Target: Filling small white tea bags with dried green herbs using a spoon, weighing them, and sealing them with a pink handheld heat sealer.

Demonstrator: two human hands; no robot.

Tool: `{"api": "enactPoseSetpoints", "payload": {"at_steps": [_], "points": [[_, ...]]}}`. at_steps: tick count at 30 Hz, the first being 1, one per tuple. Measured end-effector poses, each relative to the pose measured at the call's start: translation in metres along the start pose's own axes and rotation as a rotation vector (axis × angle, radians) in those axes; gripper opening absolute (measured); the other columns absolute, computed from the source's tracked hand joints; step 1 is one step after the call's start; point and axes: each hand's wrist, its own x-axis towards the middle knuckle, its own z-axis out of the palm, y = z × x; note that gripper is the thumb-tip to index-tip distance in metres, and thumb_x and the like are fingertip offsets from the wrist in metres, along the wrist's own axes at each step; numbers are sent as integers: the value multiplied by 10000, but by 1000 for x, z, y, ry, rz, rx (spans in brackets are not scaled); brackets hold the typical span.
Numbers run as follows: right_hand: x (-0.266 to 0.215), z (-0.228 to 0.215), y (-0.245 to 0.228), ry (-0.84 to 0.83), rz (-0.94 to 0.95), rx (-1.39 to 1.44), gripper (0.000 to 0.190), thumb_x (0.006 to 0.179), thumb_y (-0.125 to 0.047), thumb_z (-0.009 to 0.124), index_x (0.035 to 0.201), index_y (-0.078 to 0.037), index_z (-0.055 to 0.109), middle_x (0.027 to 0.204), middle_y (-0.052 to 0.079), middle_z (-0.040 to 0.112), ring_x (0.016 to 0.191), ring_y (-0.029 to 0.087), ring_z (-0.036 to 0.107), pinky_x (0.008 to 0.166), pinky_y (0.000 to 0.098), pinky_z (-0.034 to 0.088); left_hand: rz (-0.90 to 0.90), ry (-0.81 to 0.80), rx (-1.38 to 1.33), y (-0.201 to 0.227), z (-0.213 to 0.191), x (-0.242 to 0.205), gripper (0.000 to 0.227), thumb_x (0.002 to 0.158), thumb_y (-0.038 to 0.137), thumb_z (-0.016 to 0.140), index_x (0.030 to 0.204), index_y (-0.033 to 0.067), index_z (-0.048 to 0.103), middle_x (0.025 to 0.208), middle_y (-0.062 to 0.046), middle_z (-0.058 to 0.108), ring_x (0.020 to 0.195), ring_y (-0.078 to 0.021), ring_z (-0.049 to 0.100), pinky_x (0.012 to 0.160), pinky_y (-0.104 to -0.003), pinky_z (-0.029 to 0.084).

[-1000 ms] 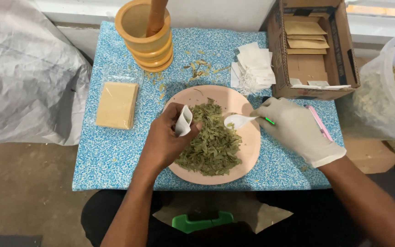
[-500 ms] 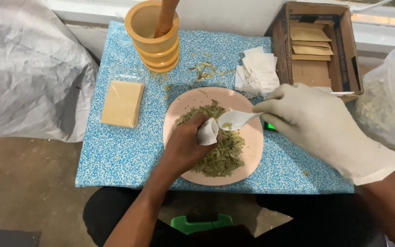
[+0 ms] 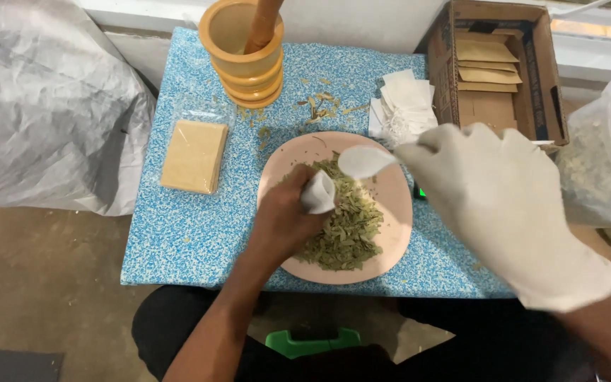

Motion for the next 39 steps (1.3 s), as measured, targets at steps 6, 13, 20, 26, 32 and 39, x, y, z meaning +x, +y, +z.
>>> {"api": "enactPoseSetpoints", "payload": {"at_steps": [6, 13, 20, 26, 32, 39], "points": [[-21, 149, -24, 206, 27, 721, 221, 1013, -289, 794, 1217, -246, 868, 1067, 25, 853, 1021, 293, 767, 896, 460, 575, -95, 78, -207, 11, -4, -3, 457, 980, 308, 832, 1320, 75, 635, 1182, -342, 782, 1141, -612, 747, 955, -694, 617], [-25, 122, -61, 97, 107, 824, 240, 1088, -356, 699, 1236, -254, 858, 1120, -10, 869, 1118, 288, 773, 1005, 471, 522, -170, 78, -140, 31, -5, -1, 550, 913, 201, 871, 1382, 90, 606, 1265, -336, 761, 1206, -620, 718, 976, -707, 612], [-26, 110, -69, -91, 283, 1461, 558, 944, -239, 857, 1491, -215, 745, 1399, 118, 782, 1325, 384, 731, 1135, 555, 560, -102, 22, -346, 30, 6, -2, 389, 1101, 331, 660, 1403, 87, 633, 1211, -341, 761, 1193, -548, 752, 980, -651, 639], [-20, 113, -93, 43, 209, 1537, 658, 974, -204, 851, 1577, -188, 590, 1385, 142, 769, 1218, 358, 798, 1018, 533, 643, 148, -51, -592, 57, 1, -17, 615, 1215, 457, 343, 1559, -5, 557, 1396, -337, 685, 1394, -464, 632, 1156, -665, 501], [-10, 94, -84, -188, 345, 1839, 716, 975, -310, 785, 1623, -87, 578, 1453, 179, 749, 1293, 312, 761, 1136, 518, 594, 207, -127, -550, 63, -3, -19, 742, 1213, 514, 313, 1715, -28, 392, 1727, -363, 432, 1614, -548, 368, 1310, -665, 311], [-8, 121, -23, -133, 488, 1546, 552, 926, -313, 813, 1451, -147, 774, 1244, 233, 825, 1244, 419, 783, 1125, 576, 573, 179, -14, -446, 44, -4, -8, 812, 1118, 508, 550, 1710, -14, 363, 1684, -380, 435, 1583, -607, 369, 1245, -716, 371]]}}
